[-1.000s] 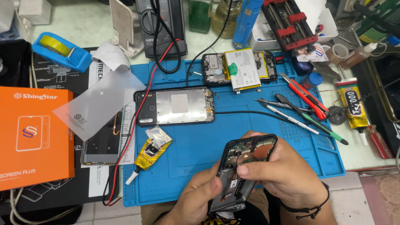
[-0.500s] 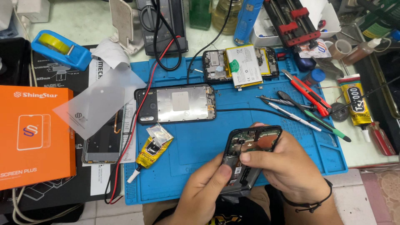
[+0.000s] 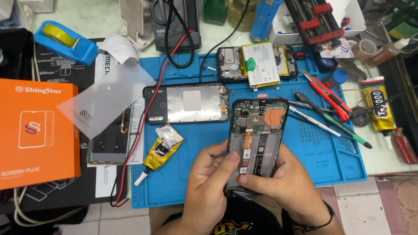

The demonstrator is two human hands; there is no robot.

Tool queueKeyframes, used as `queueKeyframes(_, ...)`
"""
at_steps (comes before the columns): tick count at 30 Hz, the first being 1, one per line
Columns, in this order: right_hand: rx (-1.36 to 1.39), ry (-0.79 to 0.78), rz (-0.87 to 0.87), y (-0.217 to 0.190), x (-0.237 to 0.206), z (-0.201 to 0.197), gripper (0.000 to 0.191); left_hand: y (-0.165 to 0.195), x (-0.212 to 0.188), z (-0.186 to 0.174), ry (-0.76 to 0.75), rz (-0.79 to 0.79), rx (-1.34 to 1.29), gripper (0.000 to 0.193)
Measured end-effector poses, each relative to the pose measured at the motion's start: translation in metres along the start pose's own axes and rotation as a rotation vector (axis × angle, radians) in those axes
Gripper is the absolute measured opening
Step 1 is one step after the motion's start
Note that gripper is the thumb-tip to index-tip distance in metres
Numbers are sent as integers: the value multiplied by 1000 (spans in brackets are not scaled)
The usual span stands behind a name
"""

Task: The person opens a screen protector package, then assembles a smartphone by placing a battery into the chassis and securing internal components. They use a screwdriver to fasten screws and handle multiple phone parts on a workbench.

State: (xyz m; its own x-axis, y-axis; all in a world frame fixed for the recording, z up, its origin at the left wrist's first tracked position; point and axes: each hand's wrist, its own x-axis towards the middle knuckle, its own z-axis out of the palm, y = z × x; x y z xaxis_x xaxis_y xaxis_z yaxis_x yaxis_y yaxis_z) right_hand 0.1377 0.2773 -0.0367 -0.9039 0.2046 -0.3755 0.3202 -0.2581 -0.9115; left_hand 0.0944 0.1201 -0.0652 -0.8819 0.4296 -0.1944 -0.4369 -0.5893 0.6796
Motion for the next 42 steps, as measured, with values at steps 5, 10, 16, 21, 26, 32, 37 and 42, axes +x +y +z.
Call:
queueKeyframes(5, 81, 121, 20, 3, 5, -4, 35, -5, -4, -2, -73, -9, 70, 31)
queueKeyframes(10, 298, 138, -48, 0, 3, -11, 26, -9, -8, -6, -141, -114, 61, 28)
queueKeyframes(16, 344, 163, -88, 5, 0, -12, 25, -13, -11, -3, -201, -63, 192, 41)
queueKeyframes(21, 241, 179, -77, 8, -2, -11, 30, -12, -9, 1, -120, -78, 214, 37)
queueKeyframes(26, 152, 12, -77, 2, -8, -9, 60, 0, -1, 4, -75, 3, 121, 33)
queueKeyframes(32, -51, 15, -83, -1, -9, 5, 66, 6, 6, 9, -11, -24, 94, 34)
queueKeyframes(37, -35, 131, -142, 4, -4, 11, 53, -1, 2, 8, -114, 31, 131, 32)
queueKeyframes(42, 29, 194, -167, 6, -4, 7, 48, -1, -1, -2, -154, -56, 103, 28)
